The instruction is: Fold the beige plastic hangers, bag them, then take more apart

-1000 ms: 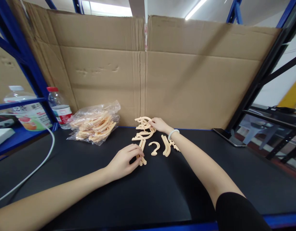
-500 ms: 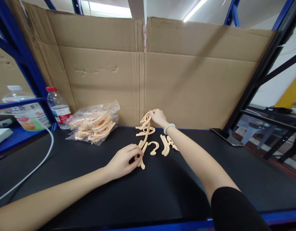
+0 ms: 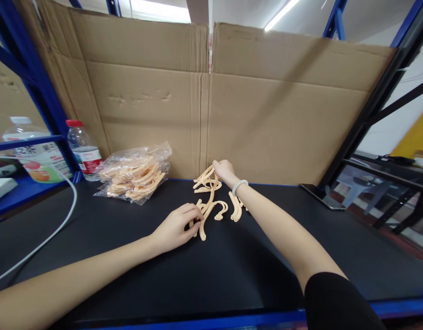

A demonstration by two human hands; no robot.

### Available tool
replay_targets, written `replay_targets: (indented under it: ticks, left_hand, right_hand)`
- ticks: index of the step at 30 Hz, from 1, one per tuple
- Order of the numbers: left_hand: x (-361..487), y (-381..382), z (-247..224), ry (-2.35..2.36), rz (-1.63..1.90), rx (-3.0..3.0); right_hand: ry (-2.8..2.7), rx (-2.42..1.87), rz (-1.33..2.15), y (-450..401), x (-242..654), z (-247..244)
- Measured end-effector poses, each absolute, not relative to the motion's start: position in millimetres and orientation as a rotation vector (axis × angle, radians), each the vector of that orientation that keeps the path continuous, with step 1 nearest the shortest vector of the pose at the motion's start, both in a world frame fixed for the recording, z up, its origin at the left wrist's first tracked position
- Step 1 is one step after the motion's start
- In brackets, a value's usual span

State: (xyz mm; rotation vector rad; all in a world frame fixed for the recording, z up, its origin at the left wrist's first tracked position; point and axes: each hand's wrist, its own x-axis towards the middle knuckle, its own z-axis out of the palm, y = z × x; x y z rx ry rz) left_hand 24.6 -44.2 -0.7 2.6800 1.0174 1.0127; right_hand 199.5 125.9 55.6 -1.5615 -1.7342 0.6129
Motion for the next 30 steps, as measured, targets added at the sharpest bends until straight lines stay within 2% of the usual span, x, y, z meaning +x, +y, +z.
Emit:
replay_targets:
  ticks: [9, 17, 23, 30]
  left_hand:
    - [25, -43, -3, 1.042, 1.04, 2.615]
    - [25, -42, -5, 1.051, 1.081, 2.566]
    - [26, -42, -5, 1.048, 1.187, 2.496]
    - [26, -42, 1, 1.033, 1.425, 2.268]
  right_hand:
    - [-1.785, -1.601, 0.748, 111, 198, 55]
    - [-1.84, -1.459, 0.811, 89, 202, 45]
    - [-1.682, -1.347, 0.839, 86, 204, 51]
    - [-1.398, -1.161, 0.887, 87, 208, 79]
